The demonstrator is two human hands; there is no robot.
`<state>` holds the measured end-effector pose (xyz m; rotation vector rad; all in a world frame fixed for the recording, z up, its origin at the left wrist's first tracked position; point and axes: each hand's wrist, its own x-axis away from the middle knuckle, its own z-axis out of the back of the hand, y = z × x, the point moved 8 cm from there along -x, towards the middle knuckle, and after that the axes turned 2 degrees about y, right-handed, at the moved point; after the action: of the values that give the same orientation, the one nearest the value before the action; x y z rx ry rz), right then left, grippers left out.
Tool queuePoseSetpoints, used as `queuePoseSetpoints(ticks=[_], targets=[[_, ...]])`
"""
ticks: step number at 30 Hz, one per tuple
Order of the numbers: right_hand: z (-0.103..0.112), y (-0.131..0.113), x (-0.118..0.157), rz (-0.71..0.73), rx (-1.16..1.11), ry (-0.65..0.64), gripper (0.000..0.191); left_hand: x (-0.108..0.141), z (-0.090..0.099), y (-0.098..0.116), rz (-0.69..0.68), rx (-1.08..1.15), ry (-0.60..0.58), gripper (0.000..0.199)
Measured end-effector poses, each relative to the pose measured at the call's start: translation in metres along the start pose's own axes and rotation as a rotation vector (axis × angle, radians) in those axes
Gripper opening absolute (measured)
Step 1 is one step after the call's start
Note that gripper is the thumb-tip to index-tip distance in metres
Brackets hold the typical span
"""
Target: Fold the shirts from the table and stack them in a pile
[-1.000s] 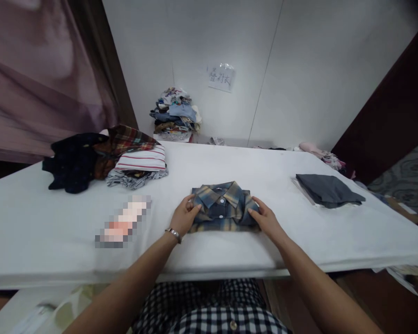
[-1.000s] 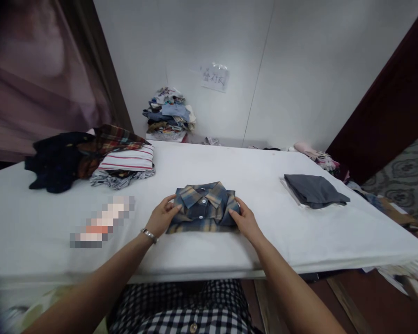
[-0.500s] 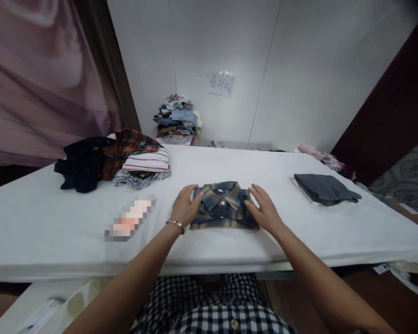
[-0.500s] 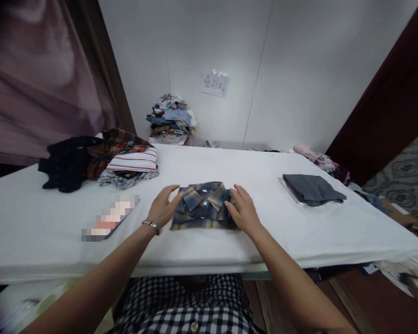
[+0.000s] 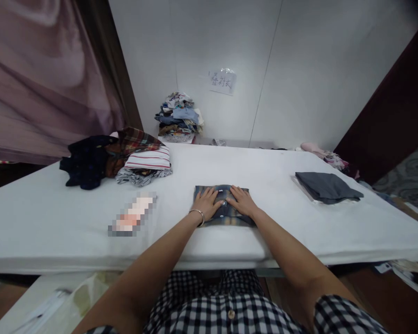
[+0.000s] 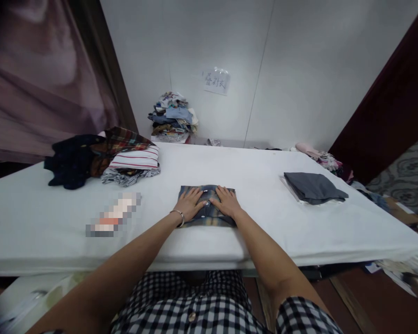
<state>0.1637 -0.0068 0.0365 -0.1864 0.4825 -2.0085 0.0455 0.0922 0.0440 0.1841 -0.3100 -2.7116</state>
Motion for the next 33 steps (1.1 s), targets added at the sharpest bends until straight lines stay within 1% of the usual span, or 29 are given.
queuePoseSetpoints(ticks=[4, 6, 7, 9, 11, 13, 15, 18, 20, 22, 23, 25, 26, 27, 28, 29, 31, 33], targets=[[0.004, -0.001, 0.003, 0.01, -0.033, -0.009, 0.074, -0.001, 0.005, 0.0, 0.005, 0.051, 0.005, 0.061], [0.006, 0.002, 0.007, 0.011, -0.072, -0.014, 0.074, 0.0, 0.009, -0.002, 0.023, 0.122, 0.015, 0.057], [0.007, 0.005, 0.01, 0.012, -0.104, -0.014, 0.074, 0.002, 0.013, -0.006, 0.054, 0.182, 0.041, 0.054], [0.01, 0.013, 0.018, 0.01, -0.197, -0.006, 0.077, 0.006, 0.022, -0.021, 0.167, 0.315, 0.135, 0.049], [0.013, 0.023, 0.027, -0.008, -0.328, 0.017, 0.085, 0.014, 0.031, -0.039, 0.311, 0.412, 0.228, 0.047], [0.017, 0.034, 0.036, -0.042, -0.472, 0.067, 0.091, 0.023, 0.036, -0.053, 0.428, 0.448, 0.273, 0.048], [0.02, 0.042, 0.047, -0.095, -0.59, 0.148, 0.088, 0.03, 0.039, -0.062, 0.504, 0.473, 0.282, 0.05], [0.026, 0.053, 0.067, -0.216, -0.693, 0.322, 0.08, 0.038, 0.039, -0.069, 0.574, 0.556, 0.271, 0.052], [0.029, 0.057, 0.087, -0.309, -0.741, 0.442, 0.076, 0.043, 0.035, -0.072, 0.601, 0.63, 0.247, 0.051], [0.033, 0.057, 0.111, -0.373, -0.782, 0.569, 0.069, 0.047, 0.028, -0.071, 0.597, 0.711, 0.214, 0.05], [0.036, 0.055, 0.124, -0.388, -0.805, 0.634, 0.064, 0.049, 0.023, -0.069, 0.581, 0.797, 0.187, 0.05], [0.037, 0.048, 0.148, -0.409, -0.905, 0.741, 0.051, 0.05, 0.01, -0.058, 0.539, 1.073, 0.094, 0.048], [0.035, 0.042, 0.157, -0.42, -1.0, 0.751, 0.045, 0.051, 0.004, -0.049, 0.525, 1.241, 0.029, 0.047], [0.029, 0.035, 0.162, -0.436, -1.12, 0.714, 0.041, 0.053, 0.0, -0.04, 0.519, 1.4, -0.032, 0.044], [0.021, 0.025, 0.165, -0.46, -1.254, 0.635, 0.04, 0.055, -0.002, -0.03, 0.522, 1.528, -0.074, 0.041], [0.011, 0.013, 0.166, -0.49, -1.386, 0.518, 0.04, 0.057, -0.001, -0.022, 0.531, 1.613, -0.09, 0.038], [-0.01, -0.015, 0.167, -0.553, -1.584, 0.238, 0.043, 0.061, 0.006, -0.008, 0.546, 1.727, -0.06, 0.032], [-0.023, -0.04, 0.166, -0.596, -1.7, 0.013, 0.046, 0.065, 0.015, 0.002, 0.559, 1.806, -0.011, 0.029]])
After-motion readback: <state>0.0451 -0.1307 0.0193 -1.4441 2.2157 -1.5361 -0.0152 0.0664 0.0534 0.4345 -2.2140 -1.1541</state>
